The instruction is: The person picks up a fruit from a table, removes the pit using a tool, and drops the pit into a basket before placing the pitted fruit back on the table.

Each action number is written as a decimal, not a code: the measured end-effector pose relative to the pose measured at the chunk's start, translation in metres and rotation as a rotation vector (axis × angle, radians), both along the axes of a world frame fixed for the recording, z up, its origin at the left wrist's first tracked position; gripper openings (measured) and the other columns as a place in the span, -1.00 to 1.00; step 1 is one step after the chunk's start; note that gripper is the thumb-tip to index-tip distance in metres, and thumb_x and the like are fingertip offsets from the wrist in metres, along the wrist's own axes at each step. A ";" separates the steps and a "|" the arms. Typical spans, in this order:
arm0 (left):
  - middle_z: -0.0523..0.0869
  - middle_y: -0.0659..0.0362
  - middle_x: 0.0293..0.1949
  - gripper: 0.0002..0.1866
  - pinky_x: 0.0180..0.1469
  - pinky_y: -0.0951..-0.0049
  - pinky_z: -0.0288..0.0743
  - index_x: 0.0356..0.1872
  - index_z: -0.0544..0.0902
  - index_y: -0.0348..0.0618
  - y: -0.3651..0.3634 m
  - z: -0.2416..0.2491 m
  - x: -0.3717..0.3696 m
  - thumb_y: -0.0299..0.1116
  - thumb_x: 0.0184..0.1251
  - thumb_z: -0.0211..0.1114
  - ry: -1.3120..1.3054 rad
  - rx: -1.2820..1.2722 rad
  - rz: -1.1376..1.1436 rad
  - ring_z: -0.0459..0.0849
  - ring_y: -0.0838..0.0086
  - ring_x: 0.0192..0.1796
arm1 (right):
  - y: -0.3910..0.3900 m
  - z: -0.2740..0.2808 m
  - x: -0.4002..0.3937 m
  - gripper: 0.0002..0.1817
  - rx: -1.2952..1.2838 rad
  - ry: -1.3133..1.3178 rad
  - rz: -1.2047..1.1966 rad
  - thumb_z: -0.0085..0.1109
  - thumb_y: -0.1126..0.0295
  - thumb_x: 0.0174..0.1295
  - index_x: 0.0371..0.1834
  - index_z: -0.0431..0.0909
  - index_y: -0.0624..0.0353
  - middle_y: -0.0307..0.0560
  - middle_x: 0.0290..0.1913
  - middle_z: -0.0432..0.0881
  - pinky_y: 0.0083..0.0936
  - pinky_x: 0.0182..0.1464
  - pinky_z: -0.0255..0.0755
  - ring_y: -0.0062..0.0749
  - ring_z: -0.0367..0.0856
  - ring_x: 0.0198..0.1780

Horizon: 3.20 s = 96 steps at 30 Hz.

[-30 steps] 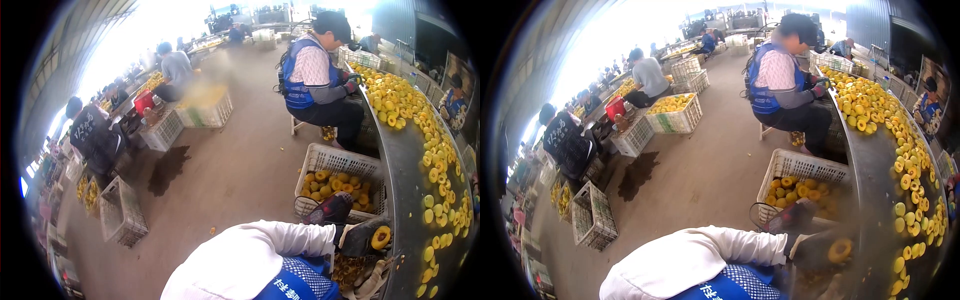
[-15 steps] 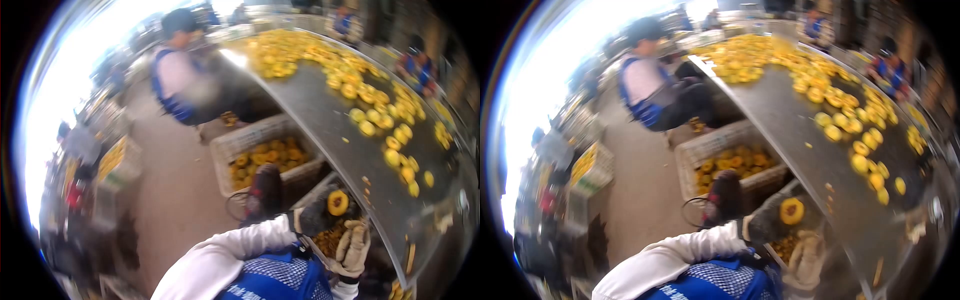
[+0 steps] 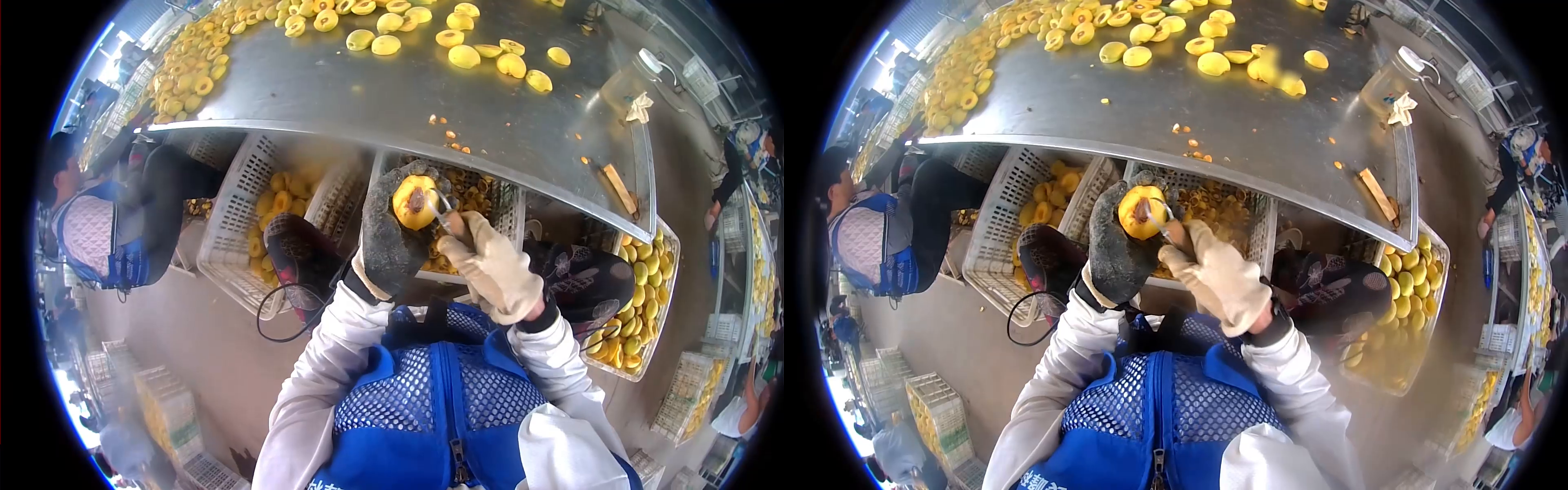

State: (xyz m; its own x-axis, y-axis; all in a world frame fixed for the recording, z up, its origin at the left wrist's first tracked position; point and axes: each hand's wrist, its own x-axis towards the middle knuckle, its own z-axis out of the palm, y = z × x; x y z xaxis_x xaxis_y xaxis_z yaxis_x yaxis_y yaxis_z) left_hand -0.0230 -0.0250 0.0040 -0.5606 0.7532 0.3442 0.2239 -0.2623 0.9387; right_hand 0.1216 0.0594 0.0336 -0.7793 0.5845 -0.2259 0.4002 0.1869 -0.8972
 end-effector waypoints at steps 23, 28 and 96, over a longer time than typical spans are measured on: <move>0.61 0.10 0.07 -0.39 0.16 0.42 0.57 0.34 0.33 -0.27 -0.006 -0.033 -0.030 -0.50 0.32 0.39 0.147 -0.215 -0.238 0.63 0.41 0.08 | 0.016 -0.011 -0.015 -0.45 0.114 -0.010 0.301 0.14 0.04 0.42 0.12 0.42 0.39 0.19 -0.27 0.70 -0.38 -0.31 0.53 -0.16 0.69 -0.38; 0.63 0.05 0.09 -0.31 0.23 0.35 0.51 0.32 0.37 -0.29 -0.006 -0.034 -0.033 -0.60 0.14 0.46 0.334 -0.152 -0.244 0.63 0.34 0.12 | 0.031 -0.026 -0.012 -0.46 0.017 -0.150 0.378 0.16 0.05 0.42 0.07 0.46 0.42 0.04 -0.36 0.64 -0.47 -0.41 0.47 -0.35 0.58 -0.48; 0.44 -0.10 0.34 -0.40 0.38 0.09 0.32 0.15 0.67 0.05 0.277 -0.052 -0.346 0.15 0.17 0.44 1.089 -0.916 0.076 0.39 -0.02 0.37 | 0.082 -0.096 0.006 -0.71 -0.734 -0.002 -0.018 0.19 0.17 0.44 -0.10 0.53 0.19 -0.34 -0.35 0.45 -0.60 -0.21 0.36 -0.70 0.34 -0.30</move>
